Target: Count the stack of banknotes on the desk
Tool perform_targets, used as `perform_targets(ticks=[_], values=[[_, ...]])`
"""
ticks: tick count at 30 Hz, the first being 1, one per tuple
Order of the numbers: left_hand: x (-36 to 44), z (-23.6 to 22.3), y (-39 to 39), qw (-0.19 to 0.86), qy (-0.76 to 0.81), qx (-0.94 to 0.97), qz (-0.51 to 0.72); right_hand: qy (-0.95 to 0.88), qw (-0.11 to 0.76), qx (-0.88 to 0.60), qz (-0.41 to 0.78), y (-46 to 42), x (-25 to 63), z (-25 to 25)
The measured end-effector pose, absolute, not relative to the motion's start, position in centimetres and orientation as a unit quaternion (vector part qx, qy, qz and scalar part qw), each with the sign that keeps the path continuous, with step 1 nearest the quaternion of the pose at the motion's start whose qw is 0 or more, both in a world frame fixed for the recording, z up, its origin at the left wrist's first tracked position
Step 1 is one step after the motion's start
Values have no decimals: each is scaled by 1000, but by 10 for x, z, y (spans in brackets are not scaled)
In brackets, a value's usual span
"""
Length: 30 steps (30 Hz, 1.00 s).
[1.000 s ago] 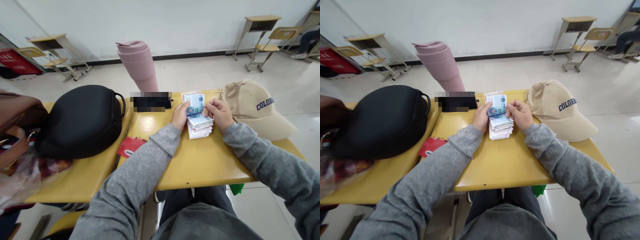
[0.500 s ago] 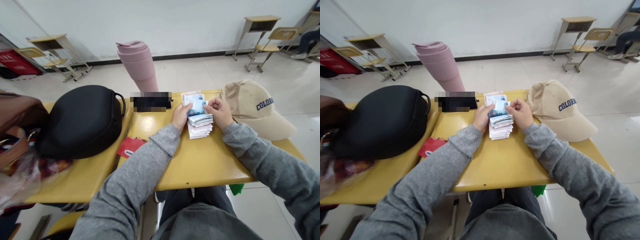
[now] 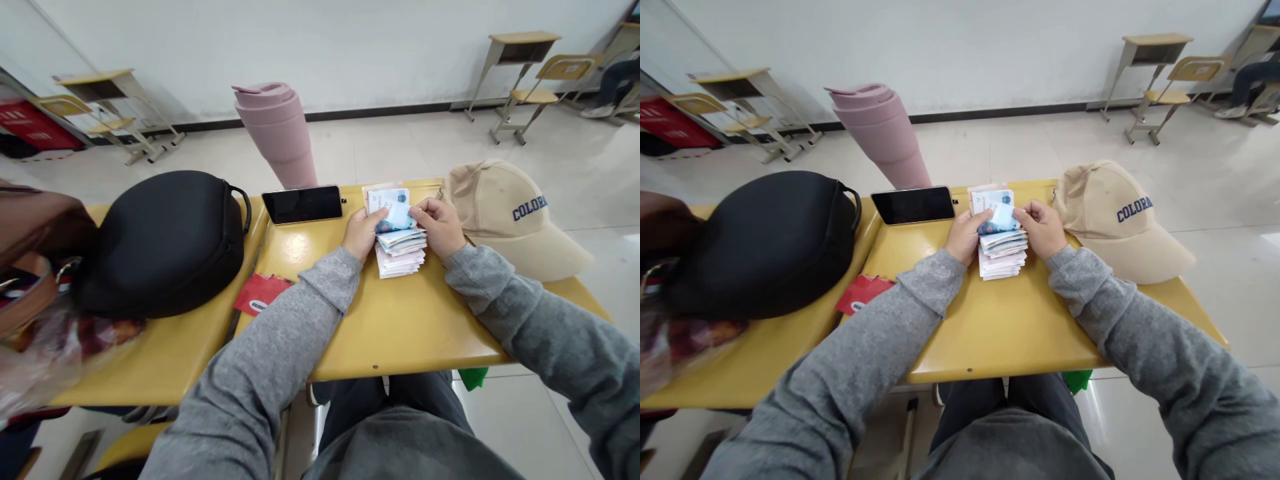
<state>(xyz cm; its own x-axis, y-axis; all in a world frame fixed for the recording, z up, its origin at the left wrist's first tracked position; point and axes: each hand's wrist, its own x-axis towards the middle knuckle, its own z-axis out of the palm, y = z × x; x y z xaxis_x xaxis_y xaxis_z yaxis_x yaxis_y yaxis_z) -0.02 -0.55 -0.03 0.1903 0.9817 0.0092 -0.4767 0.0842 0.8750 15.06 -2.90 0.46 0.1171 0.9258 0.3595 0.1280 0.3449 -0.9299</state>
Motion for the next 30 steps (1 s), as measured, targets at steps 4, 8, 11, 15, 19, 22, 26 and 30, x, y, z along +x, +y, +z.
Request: perform_targets(ticks=[4, 8, 11, 15, 19, 22, 26, 30], values=[[0, -1, -5, 656, 327, 375, 568, -571, 590, -460, 338, -30, 150, 5], [0, -3, -2, 655, 329, 366, 573, -573, 594, -453, 337, -32, 150, 7], [-1, -4, 0, 658, 325, 358, 577, -581, 595, -438, 341, -33, 150, 8], [0, -4, -1, 662, 317, 353, 581, -585, 593, -427, 351, -32, 151, 7], [-1, -5, 0, 648, 309, 378, 585, -587, 592, -427, 349, -32, 151, 7], [-1, -7, 2, 647, 317, 375, 583, -590, 591, -429, 345, -33, 150, 8], [-2, -8, 3, 642, 331, 375, 581, -590, 594, -425, 343, -33, 150, 8], [-1, -7, 2, 636, 325, 382, 586, -591, 594, -420, 349, -32, 150, 6]])
